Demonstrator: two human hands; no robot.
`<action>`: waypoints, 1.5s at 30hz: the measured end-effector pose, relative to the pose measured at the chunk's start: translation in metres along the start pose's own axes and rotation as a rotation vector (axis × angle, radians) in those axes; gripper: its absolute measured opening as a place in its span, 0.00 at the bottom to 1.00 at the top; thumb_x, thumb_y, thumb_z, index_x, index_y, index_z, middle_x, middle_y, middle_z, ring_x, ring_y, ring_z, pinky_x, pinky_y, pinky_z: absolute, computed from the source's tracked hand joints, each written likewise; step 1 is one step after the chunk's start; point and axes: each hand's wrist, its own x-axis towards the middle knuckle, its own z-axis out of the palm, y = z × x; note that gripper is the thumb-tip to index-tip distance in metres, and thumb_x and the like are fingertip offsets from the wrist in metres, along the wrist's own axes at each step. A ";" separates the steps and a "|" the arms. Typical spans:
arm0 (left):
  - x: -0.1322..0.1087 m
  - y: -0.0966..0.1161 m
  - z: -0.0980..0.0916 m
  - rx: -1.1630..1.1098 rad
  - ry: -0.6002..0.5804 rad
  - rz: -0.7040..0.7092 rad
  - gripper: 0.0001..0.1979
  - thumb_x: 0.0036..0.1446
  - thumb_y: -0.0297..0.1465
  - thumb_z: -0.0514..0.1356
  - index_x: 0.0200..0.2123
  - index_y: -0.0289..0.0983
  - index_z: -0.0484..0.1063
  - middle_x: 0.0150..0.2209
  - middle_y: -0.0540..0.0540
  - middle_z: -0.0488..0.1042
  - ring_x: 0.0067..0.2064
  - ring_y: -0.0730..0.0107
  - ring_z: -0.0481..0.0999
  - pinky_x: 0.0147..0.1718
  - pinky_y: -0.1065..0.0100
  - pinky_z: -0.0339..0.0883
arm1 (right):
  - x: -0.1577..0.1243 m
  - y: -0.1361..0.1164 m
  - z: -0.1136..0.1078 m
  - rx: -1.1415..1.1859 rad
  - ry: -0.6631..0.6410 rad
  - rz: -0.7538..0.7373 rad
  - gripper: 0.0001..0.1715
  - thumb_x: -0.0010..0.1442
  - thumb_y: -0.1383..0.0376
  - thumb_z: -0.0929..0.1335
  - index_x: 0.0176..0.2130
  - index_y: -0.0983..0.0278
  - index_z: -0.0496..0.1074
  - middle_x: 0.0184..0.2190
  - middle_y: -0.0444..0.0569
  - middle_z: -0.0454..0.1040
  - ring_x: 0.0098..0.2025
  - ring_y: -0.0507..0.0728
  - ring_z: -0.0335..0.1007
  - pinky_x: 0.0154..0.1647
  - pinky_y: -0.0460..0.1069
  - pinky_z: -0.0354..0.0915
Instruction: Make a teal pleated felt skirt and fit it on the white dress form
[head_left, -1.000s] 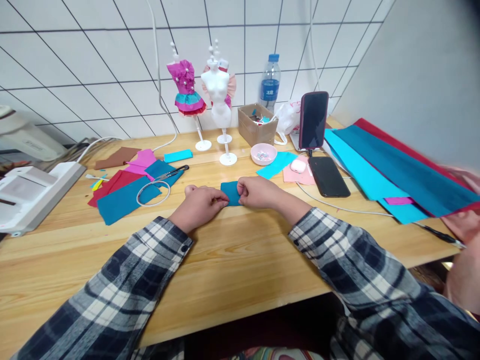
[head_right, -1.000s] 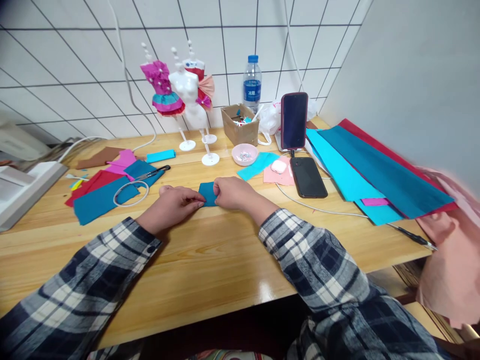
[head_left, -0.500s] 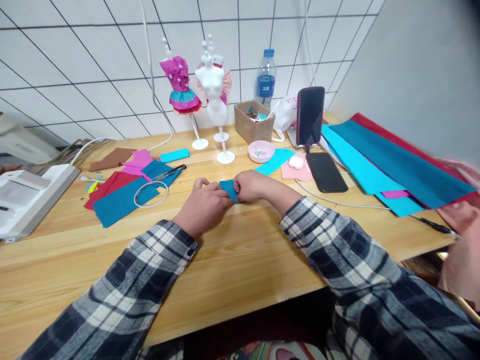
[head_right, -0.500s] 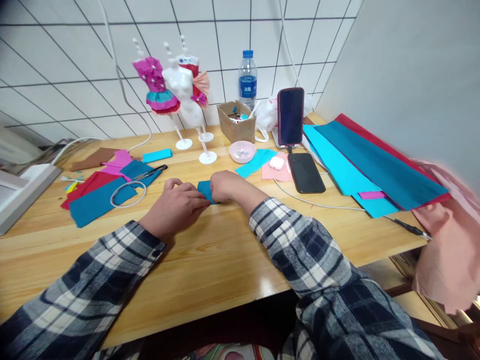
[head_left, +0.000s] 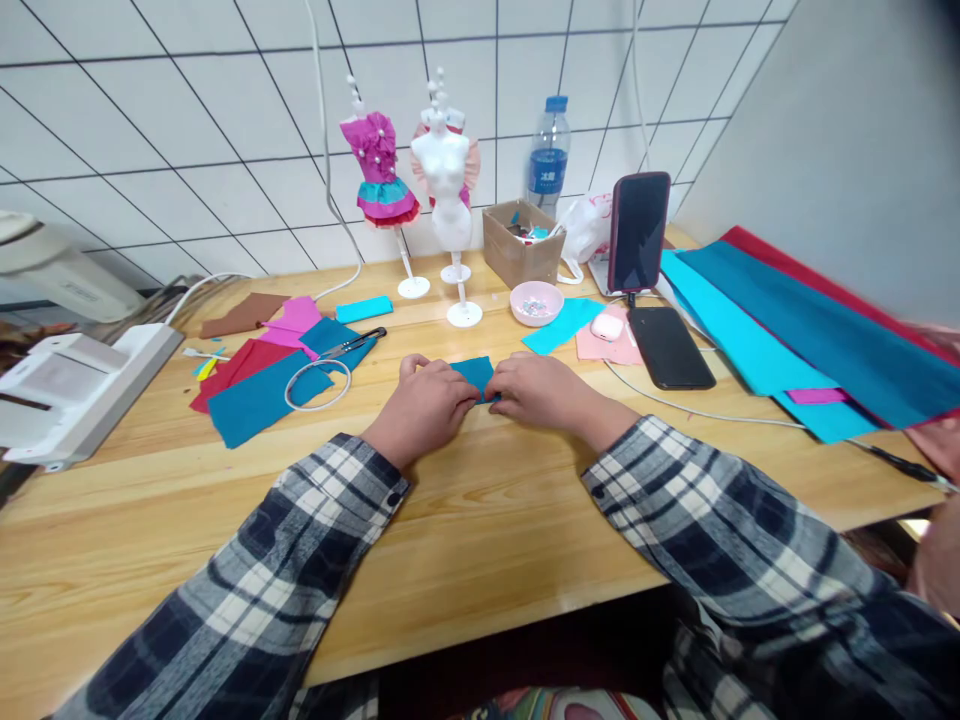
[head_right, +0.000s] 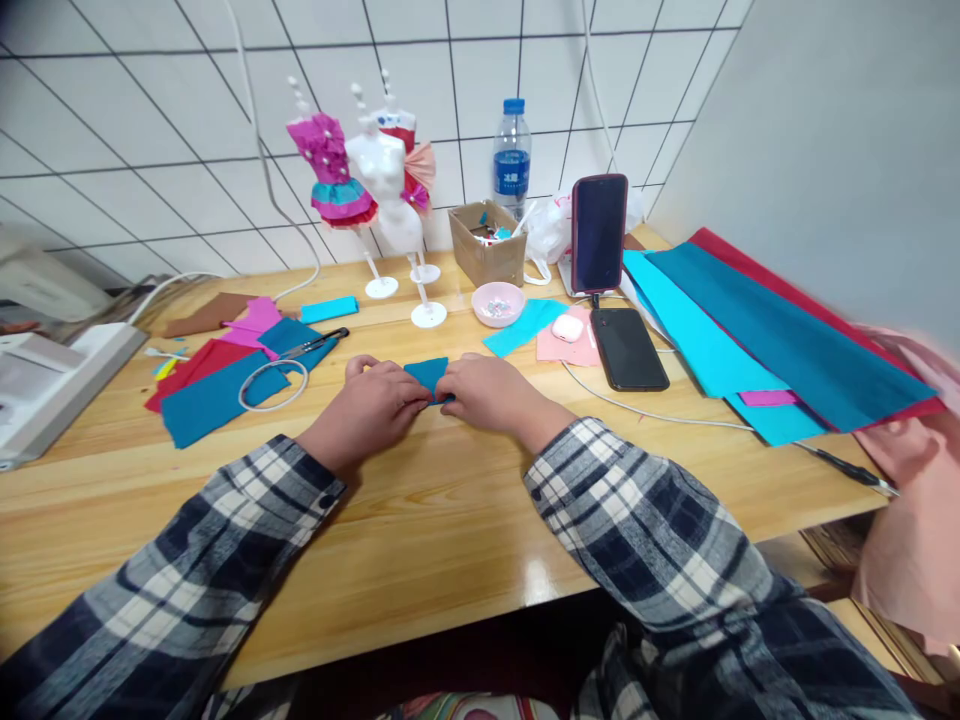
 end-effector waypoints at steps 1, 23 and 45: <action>0.000 -0.001 0.000 -0.011 0.001 -0.006 0.12 0.65 0.32 0.54 0.37 0.44 0.79 0.37 0.49 0.82 0.40 0.61 0.73 0.45 0.51 0.49 | 0.002 0.000 0.002 0.008 0.001 0.009 0.09 0.62 0.63 0.70 0.42 0.61 0.78 0.39 0.49 0.79 0.44 0.58 0.71 0.42 0.50 0.59; 0.002 -0.001 -0.003 -0.363 0.024 -0.331 0.11 0.58 0.40 0.60 0.37 0.45 0.82 0.37 0.48 0.83 0.42 0.58 0.78 0.46 0.55 0.56 | -0.001 0.009 0.000 0.150 0.191 0.003 0.29 0.57 0.61 0.74 0.57 0.61 0.70 0.48 0.50 0.79 0.48 0.61 0.72 0.48 0.53 0.63; -0.001 0.009 -0.010 -0.279 0.171 -0.287 0.11 0.57 0.42 0.63 0.36 0.44 0.82 0.36 0.48 0.83 0.44 0.56 0.78 0.54 0.45 0.53 | 0.003 0.001 -0.003 0.497 0.212 0.259 0.09 0.56 0.66 0.70 0.36 0.62 0.82 0.27 0.43 0.77 0.29 0.50 0.67 0.32 0.45 0.58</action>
